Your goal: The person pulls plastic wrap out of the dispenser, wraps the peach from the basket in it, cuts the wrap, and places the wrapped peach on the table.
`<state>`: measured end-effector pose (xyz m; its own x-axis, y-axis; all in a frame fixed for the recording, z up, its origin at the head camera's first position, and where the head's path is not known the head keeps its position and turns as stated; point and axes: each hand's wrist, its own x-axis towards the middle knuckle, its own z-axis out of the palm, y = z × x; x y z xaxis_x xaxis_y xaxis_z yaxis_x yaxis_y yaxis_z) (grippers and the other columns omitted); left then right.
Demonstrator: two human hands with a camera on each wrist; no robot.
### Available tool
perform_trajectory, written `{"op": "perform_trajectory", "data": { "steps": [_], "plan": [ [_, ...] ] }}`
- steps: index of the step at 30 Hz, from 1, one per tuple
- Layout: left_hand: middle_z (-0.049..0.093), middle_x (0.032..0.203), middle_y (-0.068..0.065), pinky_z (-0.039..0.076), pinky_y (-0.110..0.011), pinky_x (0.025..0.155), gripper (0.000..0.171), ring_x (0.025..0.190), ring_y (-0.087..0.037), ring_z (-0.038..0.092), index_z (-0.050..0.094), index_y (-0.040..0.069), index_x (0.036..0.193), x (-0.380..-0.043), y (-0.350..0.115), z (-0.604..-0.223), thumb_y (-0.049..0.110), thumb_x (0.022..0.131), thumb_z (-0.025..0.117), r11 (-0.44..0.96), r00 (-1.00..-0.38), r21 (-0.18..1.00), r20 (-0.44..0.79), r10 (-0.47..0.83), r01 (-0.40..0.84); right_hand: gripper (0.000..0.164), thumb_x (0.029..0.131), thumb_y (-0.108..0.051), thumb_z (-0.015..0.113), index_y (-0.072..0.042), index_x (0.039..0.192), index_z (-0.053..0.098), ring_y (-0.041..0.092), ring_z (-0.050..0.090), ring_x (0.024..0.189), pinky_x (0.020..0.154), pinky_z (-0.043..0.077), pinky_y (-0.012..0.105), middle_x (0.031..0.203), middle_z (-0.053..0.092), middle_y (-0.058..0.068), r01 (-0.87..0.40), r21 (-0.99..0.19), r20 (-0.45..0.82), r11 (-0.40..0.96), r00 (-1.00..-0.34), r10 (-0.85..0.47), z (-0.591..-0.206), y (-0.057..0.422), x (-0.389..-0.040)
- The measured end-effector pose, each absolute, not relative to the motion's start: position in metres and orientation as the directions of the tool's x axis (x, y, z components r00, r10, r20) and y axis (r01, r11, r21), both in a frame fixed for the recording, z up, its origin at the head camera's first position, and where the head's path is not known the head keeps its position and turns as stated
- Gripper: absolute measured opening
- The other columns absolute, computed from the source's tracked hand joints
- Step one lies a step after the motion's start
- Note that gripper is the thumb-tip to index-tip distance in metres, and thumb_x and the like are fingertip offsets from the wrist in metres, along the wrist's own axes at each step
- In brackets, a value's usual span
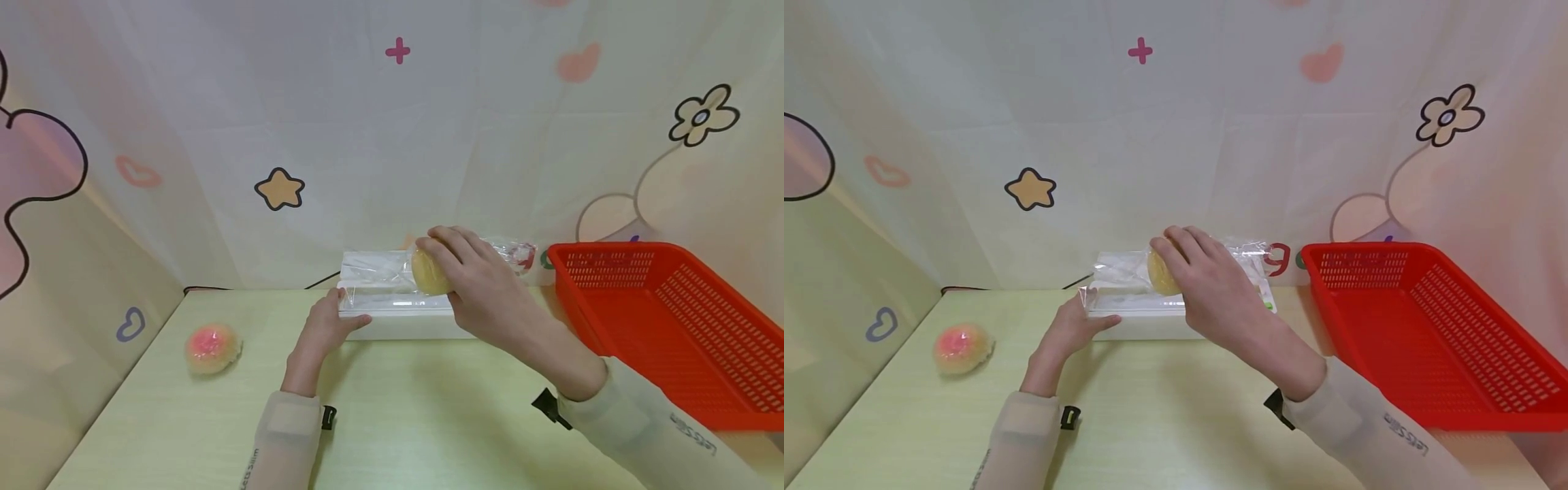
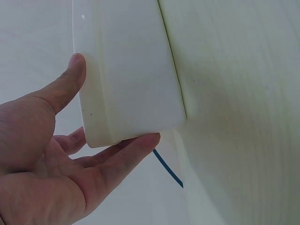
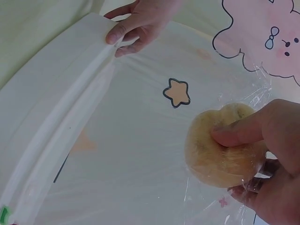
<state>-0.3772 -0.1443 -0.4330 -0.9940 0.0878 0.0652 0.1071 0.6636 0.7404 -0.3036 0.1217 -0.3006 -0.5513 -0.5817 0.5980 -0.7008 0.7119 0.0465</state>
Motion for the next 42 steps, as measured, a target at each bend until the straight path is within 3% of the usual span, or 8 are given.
{"op": "perform_trajectory", "data": {
  "steps": [4,12,17,20,29,39,42],
  "plan": [
    [0.051,0.142,-0.031,0.041,-0.054,0.107,0.083,0.129,-0.043,0.051,0.037,-0.012,0.148,-0.378,-0.145,-0.434,0.028,0.091,0.081,0.669,-0.995,0.736,0.065,0.082,0.103,0.068,0.077,0.013,0.078,-0.001,0.140,0.054,0.039,0.047,0.132,0.105,0.047,0.051,0.141,0.054,0.020,-0.705,0.032,0.602,0.708,-0.551,-0.577,-0.298,0.121,-0.300],
    [0.061,0.120,-0.024,0.047,-0.051,0.096,0.074,0.108,-0.037,0.058,0.044,-0.009,0.141,-0.379,-0.144,-0.433,0.027,0.089,0.083,0.670,-0.994,0.734,0.084,0.076,0.113,0.066,0.078,0.013,0.075,-0.003,0.140,0.055,0.036,0.048,0.132,0.102,0.049,0.050,0.140,0.054,0.018,-0.708,0.025,0.608,0.706,-0.549,-0.573,-0.291,0.123,-0.292],
    [0.055,0.135,-0.032,0.044,-0.053,0.103,0.078,0.122,-0.044,0.055,0.040,-0.013,0.144,-0.378,-0.145,-0.433,0.026,0.091,0.082,0.687,-0.992,0.715,0.094,0.089,0.130,0.069,0.077,0.010,0.076,-0.004,0.141,0.055,0.034,0.051,0.128,0.098,0.052,0.050,0.137,0.057,0.016,-0.707,0.011,0.596,0.707,-0.563,-0.572,-0.289,0.125,-0.284],
    [0.053,0.135,-0.036,0.044,-0.055,0.104,0.078,0.122,-0.047,0.054,0.040,-0.016,0.142,-0.378,-0.145,-0.433,0.027,0.091,0.081,0.709,-0.985,0.684,0.128,0.112,0.170,0.075,0.074,0.008,0.081,-0.005,0.143,0.053,0.034,0.052,0.127,0.097,0.052,0.051,0.137,0.057,0.015,-0.700,-0.013,0.571,0.714,-0.592,-0.569,-0.289,0.125,-0.278],
    [0.046,0.147,-0.033,0.039,-0.053,0.110,0.083,0.133,-0.045,0.048,0.036,-0.013,0.147,-0.379,-0.148,-0.433,0.031,0.093,0.079,0.710,-0.990,0.690,0.071,0.123,0.138,0.077,0.071,0.003,0.087,-0.004,0.138,0.049,0.032,0.057,0.122,0.095,0.054,0.050,0.132,0.061,0.012,-0.683,-0.145,0.473,0.716,-0.684,-0.556,-0.299,0.129,-0.262],
    [0.052,0.142,-0.032,0.046,-0.055,0.099,0.072,0.121,-0.042,0.055,0.039,-0.011,0.148,-0.376,-0.151,-0.431,0.010,0.091,0.078,0.681,-0.991,0.721,0.070,0.116,0.131,0.068,0.069,0.001,0.091,-0.005,0.126,0.054,0.024,0.062,0.107,0.090,0.056,0.041,0.118,0.064,0.006,-0.698,-0.187,0.401,0.691,-0.697,-0.595,-0.322,0.129,-0.255],
    [0.053,0.142,-0.031,0.045,-0.055,0.101,0.076,0.121,-0.041,0.054,0.038,-0.009,0.149,-0.377,-0.152,-0.432,0.011,0.089,0.080,0.671,-0.992,0.732,0.058,0.112,0.118,0.066,0.070,0.000,0.091,-0.004,0.125,0.055,0.022,0.061,0.104,0.088,0.056,0.040,0.115,0.063,0.006,-0.694,-0.199,0.359,0.692,-0.709,-0.607,-0.329,0.129,-0.256]
  ]
}}
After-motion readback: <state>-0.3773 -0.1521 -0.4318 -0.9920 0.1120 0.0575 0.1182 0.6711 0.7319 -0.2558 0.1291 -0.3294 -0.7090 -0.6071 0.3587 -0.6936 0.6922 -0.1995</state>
